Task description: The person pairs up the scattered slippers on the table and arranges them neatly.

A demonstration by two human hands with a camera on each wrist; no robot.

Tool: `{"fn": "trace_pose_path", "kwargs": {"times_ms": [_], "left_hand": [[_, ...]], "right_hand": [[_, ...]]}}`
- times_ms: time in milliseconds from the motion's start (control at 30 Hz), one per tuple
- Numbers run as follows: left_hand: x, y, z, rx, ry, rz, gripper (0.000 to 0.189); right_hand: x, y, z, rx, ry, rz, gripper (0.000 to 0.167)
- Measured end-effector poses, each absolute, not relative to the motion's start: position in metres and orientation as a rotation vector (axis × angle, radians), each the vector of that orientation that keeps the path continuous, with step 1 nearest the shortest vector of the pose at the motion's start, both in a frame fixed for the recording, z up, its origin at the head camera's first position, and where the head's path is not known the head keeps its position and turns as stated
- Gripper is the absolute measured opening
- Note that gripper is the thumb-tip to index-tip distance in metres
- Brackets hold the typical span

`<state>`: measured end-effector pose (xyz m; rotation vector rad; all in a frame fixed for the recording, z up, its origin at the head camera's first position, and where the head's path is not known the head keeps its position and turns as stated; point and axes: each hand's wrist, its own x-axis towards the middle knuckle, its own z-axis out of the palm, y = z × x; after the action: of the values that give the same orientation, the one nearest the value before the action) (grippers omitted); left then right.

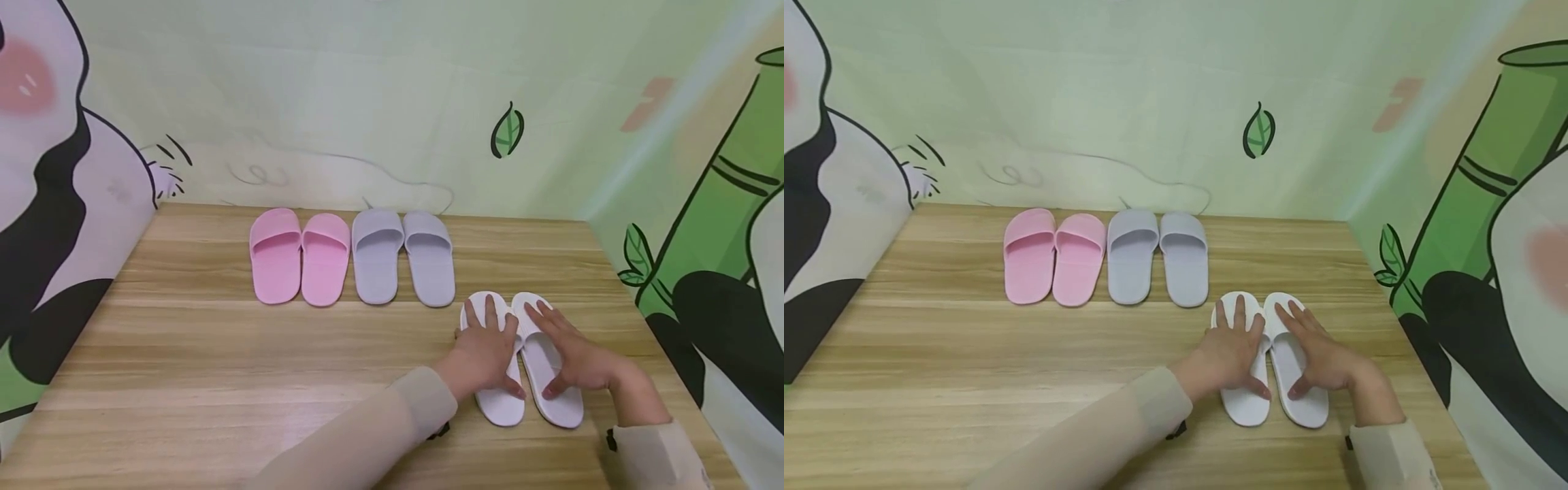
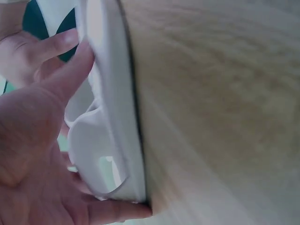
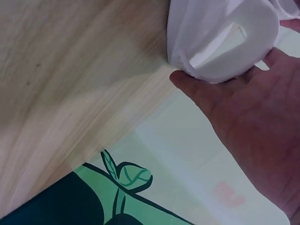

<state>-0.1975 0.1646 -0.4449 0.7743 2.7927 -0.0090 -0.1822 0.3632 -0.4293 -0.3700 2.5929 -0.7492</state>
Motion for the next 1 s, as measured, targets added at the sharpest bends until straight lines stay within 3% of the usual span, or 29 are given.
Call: {"fn": "trace_pose_path", "kwargs": {"times_ms": [167,633,1000], "left_hand": [[-0.198,0.159,-0.44,0.814,2.712,0.016,0.149],[-0.182,0.165,-0.435,0.79,2.851,-0.234,0.154],[-0.162,0.169,-0.436,0.801,2.975,-0.298,0.139]], "right_hand": [[-0.181,0.361,-0.435,-0.373,2.668,-0.683,0.141],[-0.167,0.344,-0.429,-0.235,2.891,-0.352,0.146],[-0.149,0.333,-0.428,-0.209,3.029,-0.155,0.129]]}}
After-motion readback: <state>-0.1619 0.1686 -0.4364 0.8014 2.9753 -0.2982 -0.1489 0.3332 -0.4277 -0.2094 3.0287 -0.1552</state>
